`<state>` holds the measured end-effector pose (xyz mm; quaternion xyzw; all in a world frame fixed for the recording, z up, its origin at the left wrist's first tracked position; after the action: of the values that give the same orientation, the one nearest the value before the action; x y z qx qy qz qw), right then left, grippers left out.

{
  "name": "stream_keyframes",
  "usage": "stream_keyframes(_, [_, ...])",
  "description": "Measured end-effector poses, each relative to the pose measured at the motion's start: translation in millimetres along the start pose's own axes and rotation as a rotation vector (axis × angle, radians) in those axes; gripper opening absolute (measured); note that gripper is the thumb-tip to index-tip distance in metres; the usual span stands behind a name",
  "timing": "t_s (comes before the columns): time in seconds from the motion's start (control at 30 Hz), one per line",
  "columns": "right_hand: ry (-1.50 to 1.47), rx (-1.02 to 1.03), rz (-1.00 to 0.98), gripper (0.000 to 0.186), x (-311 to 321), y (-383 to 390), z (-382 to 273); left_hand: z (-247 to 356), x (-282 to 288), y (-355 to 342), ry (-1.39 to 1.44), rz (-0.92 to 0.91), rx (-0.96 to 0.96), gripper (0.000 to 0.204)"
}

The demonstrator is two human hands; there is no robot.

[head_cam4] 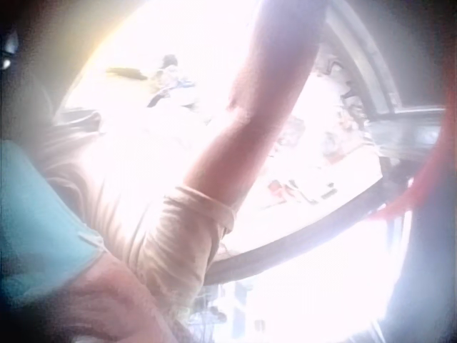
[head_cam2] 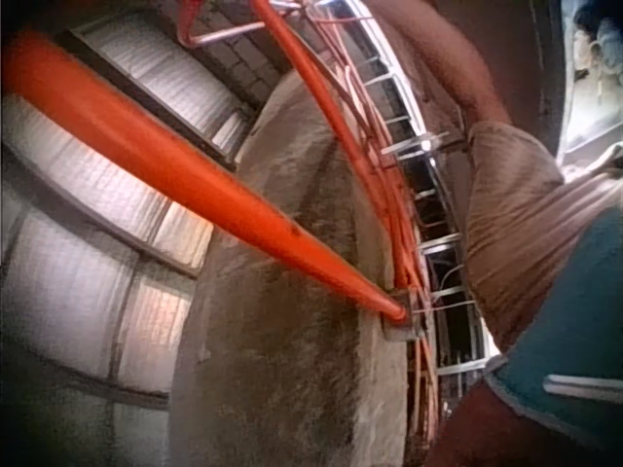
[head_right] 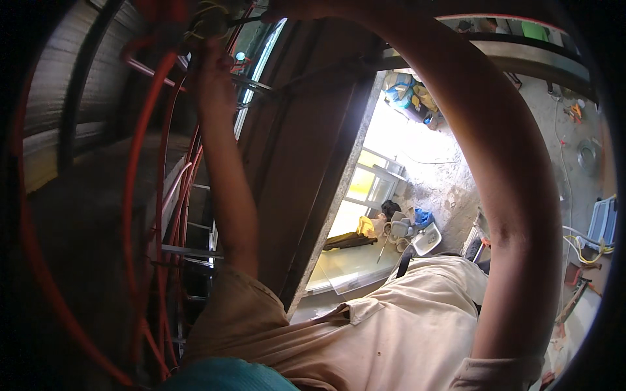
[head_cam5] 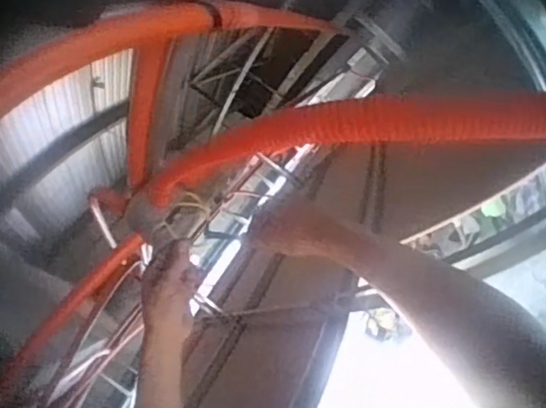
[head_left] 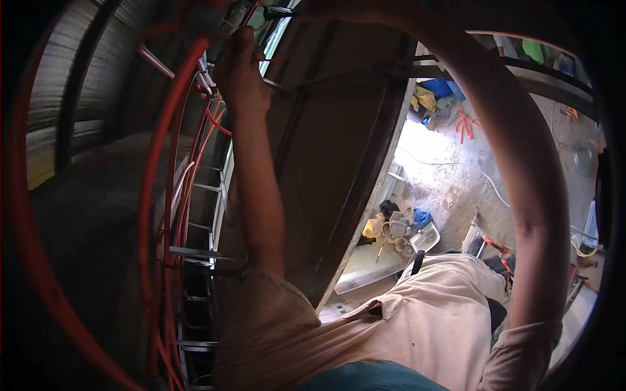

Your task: The person connects electrical wires inside an overhead junction box and routes flexible conduit piping through the ceiling frame by hand.

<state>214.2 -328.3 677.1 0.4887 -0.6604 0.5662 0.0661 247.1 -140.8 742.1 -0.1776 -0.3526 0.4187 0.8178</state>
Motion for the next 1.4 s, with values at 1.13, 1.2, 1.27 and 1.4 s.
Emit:
stream_keyframes(1.13, [0.197,-0.132,-0.191,0.050,-15,-28,4,-2,-13,2,0.044,-0.117,-0.069,0.009])
stream_keyframes(1.2, [0.185,-0.134,-0.186,0.050,-14,-25,8,-5,-16,2,0.064,-0.129,-0.075,0.009])
stream_keyframes(1.27, [0.171,-0.133,-0.179,0.050,-11,-22,8,-10,-16,0,0.120,-0.125,-0.059,0.009])
stream_keyframes(1.4, [0.091,-0.188,-0.187,0.049,-9,-18,9,-8,-14,-2,0.120,-0.132,-0.068,0.008])
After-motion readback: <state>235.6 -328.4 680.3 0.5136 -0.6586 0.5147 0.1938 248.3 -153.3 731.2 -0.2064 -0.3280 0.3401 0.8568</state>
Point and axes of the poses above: each hand's wrist, its own y-axis away from the middle knuckle, its own x-axis out of the back of the hand, z = x × y, the point moved 8 cm from there along -y, towards the middle knuckle, and after that the axes turned 13 degrees about -z, right-handed, at the moved point
